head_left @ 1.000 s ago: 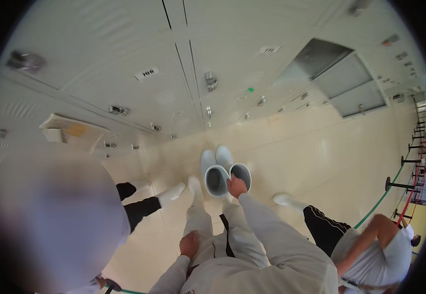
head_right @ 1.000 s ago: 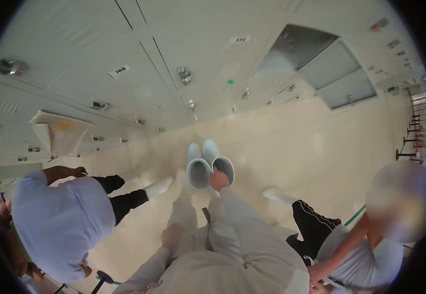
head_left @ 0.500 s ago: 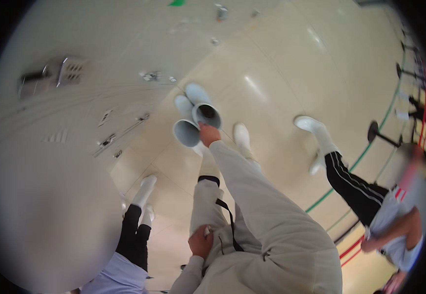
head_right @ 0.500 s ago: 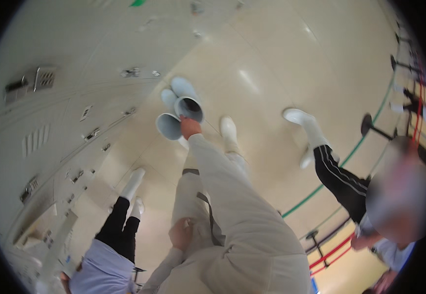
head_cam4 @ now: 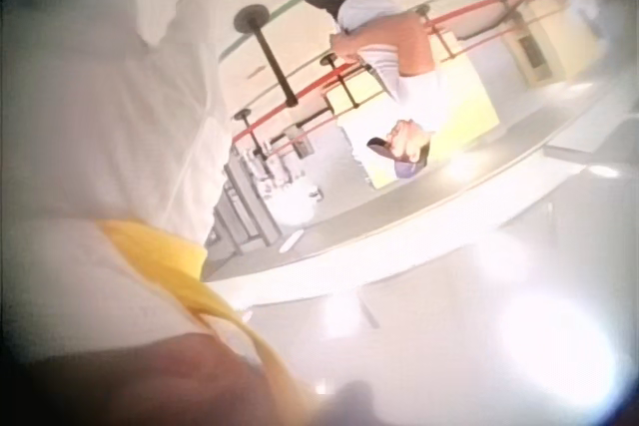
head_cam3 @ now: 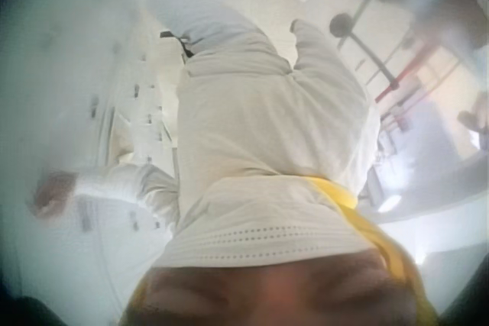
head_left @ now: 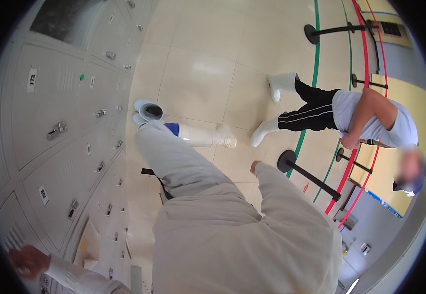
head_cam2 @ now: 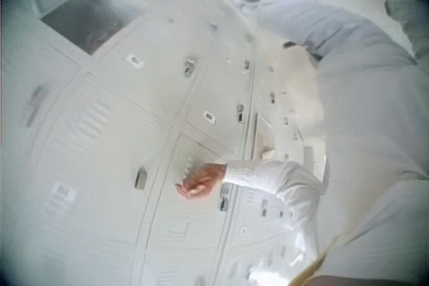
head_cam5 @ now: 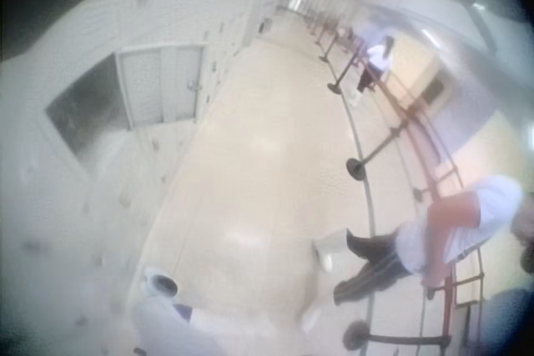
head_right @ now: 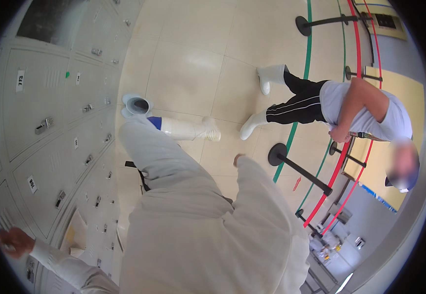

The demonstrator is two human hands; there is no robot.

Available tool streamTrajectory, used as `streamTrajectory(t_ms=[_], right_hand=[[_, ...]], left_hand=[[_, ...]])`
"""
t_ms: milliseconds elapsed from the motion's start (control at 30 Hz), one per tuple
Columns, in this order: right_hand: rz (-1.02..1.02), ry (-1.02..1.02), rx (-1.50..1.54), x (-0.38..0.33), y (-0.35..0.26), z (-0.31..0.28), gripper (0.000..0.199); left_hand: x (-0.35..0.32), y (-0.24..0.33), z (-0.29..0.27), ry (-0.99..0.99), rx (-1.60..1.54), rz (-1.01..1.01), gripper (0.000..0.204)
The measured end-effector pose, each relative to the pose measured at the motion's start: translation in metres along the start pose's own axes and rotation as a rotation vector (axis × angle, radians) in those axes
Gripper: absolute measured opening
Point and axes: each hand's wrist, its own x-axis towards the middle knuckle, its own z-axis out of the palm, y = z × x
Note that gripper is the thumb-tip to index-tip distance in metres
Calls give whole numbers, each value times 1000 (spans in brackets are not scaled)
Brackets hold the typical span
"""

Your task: The person opens locker 712, places a green cloth and white boots inside, then puts a blue backpack into the locker and closes it. The person then walks away from the locker area.

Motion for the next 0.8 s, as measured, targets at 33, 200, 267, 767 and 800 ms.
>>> streamTrajectory(t_ms=[33,200,267,767,800], right_hand=[[110,-49,263,3,-26,14,22],[242,-70,1088,34,-115,-50,22],[192,45,1179,30,-126,-81,24],[-369,1450,704,-191,-30,-514,32],[-509,1419,612,-226,-68,-544,31]], left_hand=[[15,12,17,-12,253,119,20],[50,41,35,57,556,137,11],[49,40,43,59,459,161,13],[-83,162,122,-237,-119,-750,19],[-101,173,146,-133,-252,-1082,19]])
